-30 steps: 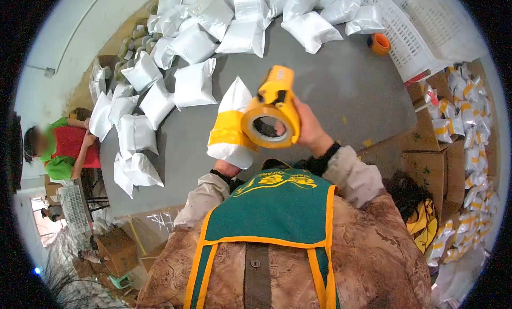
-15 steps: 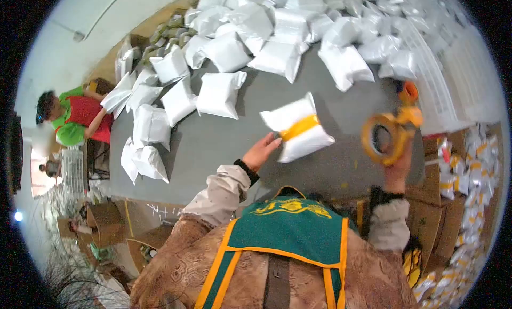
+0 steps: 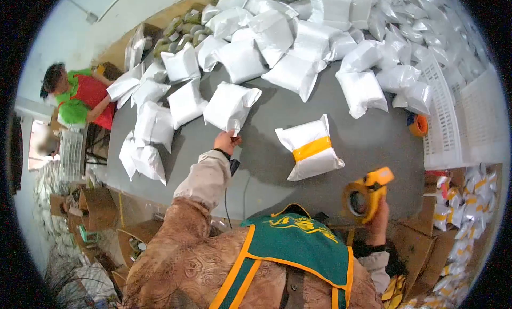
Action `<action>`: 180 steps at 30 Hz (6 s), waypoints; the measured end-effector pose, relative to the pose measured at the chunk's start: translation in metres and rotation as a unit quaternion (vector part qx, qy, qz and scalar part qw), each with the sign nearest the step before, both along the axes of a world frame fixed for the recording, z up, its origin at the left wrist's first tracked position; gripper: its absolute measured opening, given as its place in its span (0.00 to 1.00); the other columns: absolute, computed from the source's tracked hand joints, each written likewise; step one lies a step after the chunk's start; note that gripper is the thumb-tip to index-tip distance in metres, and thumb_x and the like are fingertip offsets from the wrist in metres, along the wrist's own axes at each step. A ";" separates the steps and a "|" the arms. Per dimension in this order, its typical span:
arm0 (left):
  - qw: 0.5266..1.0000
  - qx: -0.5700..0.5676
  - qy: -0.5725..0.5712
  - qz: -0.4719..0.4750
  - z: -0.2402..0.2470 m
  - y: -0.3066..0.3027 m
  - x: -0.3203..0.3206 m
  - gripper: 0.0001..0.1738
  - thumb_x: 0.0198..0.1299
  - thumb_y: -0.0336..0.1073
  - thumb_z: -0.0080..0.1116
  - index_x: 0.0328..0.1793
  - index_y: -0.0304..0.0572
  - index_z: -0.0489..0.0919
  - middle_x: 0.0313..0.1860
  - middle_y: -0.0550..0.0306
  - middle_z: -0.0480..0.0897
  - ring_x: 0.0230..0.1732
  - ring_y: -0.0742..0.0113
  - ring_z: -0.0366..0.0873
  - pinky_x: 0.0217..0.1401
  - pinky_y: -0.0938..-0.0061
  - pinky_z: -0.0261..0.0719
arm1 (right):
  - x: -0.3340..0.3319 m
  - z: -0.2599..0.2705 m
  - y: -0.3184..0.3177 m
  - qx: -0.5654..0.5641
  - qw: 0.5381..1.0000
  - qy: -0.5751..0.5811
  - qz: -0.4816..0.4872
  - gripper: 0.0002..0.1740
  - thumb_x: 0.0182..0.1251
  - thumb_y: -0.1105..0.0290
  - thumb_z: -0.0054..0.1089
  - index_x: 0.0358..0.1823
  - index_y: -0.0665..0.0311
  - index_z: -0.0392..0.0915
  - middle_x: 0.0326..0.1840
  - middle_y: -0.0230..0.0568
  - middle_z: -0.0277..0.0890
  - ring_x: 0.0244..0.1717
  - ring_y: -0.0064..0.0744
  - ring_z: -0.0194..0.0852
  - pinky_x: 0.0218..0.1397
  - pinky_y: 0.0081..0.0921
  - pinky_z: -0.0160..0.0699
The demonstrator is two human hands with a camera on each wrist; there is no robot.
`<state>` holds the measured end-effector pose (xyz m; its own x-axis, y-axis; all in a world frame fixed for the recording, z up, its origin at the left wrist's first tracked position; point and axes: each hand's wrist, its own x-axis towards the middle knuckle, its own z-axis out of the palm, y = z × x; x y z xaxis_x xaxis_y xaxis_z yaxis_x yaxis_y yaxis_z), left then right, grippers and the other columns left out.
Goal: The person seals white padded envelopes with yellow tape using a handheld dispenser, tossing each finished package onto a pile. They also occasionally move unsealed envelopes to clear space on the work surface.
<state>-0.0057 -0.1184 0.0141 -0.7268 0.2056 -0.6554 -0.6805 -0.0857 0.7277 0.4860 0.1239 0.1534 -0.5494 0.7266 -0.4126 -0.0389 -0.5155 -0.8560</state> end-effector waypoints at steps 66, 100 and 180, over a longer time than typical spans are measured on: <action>0.961 0.158 0.018 -0.226 0.093 -0.160 0.207 0.10 0.62 0.33 0.59 0.43 0.33 0.82 0.33 0.61 0.82 0.31 0.75 0.75 0.37 0.78 0.75 | -0.141 0.021 -0.193 0.319 0.788 -0.185 0.494 0.24 0.62 0.52 0.59 0.34 0.72 0.75 0.26 0.43 0.73 0.28 0.26 0.66 0.31 0.28 0.68; 0.819 -0.307 0.453 -0.174 0.071 -0.185 0.203 0.70 0.31 0.42 0.82 0.76 0.39 0.44 0.64 0.37 0.68 0.64 0.42 0.67 0.68 0.63 0.64 | -0.227 0.053 -0.212 0.086 0.860 -0.200 0.462 0.26 0.66 0.52 0.57 0.40 0.76 0.78 0.26 0.38 0.77 0.22 0.25 0.75 0.25 0.23 0.74; 0.962 0.019 0.061 -0.266 0.063 -0.124 0.170 0.09 0.62 0.37 0.57 0.42 0.42 0.72 0.33 0.56 0.76 0.31 0.64 0.77 0.30 0.72 0.77 | -0.156 -0.124 -0.049 0.307 0.865 -0.281 0.281 0.29 0.60 0.47 0.57 0.50 0.66 0.76 0.42 0.52 0.79 0.44 0.49 0.78 0.49 0.39 0.74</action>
<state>0.1643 -0.2428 0.0775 -0.5835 0.5916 -0.5563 -0.5448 0.2228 0.8084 0.3301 0.0753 0.0294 -0.7256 0.5861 -0.3605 0.5806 0.2403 -0.7779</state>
